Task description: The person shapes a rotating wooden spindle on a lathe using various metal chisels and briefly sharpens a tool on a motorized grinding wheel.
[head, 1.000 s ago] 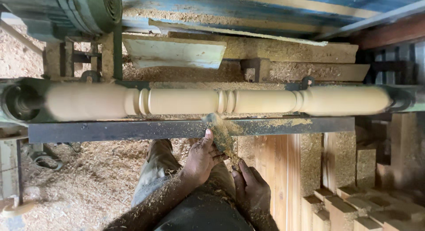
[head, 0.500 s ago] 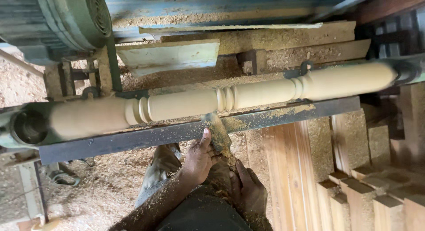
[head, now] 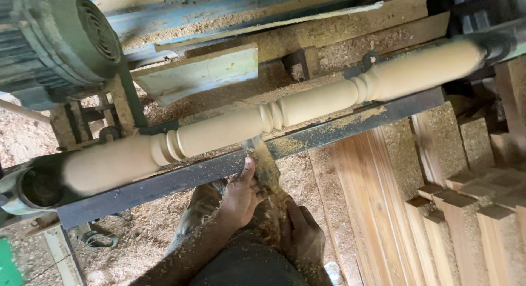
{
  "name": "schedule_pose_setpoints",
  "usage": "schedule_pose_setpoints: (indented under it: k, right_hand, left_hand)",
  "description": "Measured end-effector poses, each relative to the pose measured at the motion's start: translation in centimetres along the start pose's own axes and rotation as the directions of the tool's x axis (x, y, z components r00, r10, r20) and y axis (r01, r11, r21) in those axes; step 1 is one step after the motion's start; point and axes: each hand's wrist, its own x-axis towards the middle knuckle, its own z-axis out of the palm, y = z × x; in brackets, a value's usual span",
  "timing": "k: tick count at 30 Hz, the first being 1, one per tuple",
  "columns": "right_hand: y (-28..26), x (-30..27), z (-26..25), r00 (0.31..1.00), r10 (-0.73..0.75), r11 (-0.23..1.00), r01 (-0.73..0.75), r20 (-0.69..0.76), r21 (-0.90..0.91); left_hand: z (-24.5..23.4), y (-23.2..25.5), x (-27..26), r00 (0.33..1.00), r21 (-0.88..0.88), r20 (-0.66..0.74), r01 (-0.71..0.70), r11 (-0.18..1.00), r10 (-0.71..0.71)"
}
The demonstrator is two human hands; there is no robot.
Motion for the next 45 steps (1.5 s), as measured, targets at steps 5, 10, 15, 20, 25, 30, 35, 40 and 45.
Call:
schedule_pose_setpoints:
  k: [5,10,15,20,25,30,35,40,45]
  right_hand:
    - [0.7,-0.7,-0.4,0.99,0.143,0.988,-0.143,0.002,0.052]
    - [1.6,0.3,-1.1,1.0,0.027,0.996,-0.026,-0.016,0.089]
    - [1.2,1.0,-1.2,1.0,-0.004,0.997,0.005,-0.008,0.076]
    - [0.8,1.8,-2.4,0.982,0.139,0.99,-0.142,0.128,0.013]
    - [1.3,2.6,-3.9,0.994,0.045,0.999,-0.043,0.1,-0.023]
    - [2.5,3.5,-4.7,0.993,0.006,1.0,-0.009,0.118,0.022]
    - [3.5,4.3,-4.9,0.985,-0.009,1.0,0.012,0.172,-0.017]
    - [2.5,2.8,-3.6,0.993,0.001,1.0,-0.001,0.119,0.004]
    - [2.0,1.3,-1.9,0.995,0.057,0.997,-0.061,0.084,0.054]
  left_hand:
    - [1.4,-0.2,-0.1,0.99,-0.004,0.122,0.069,0.998,-0.069]
    - [3.0,-0.1,0.3,0.998,0.062,0.006,0.061,0.996,-0.061]
    - [3.2,-0.1,0.7,0.999,0.11,-0.037,0.044,0.993,-0.04]
    - [3.1,-0.8,1.1,0.998,0.066,-0.046,0.035,0.997,-0.031]
    - [2.7,-2.4,2.6,1.0,-0.007,-0.023,0.009,1.0,-0.009]
    - [1.9,-4.8,4.5,0.999,-0.097,0.037,-0.027,0.995,0.03]
    - [2.5,-5.1,4.0,0.995,-0.069,-0.039,-0.089,0.994,0.087]
    - [2.2,-3.9,3.2,0.999,0.083,-0.029,-0.041,0.996,0.043]
    - [0.0,-3.9,3.6,1.0,0.134,0.027,0.008,0.991,-0.012]
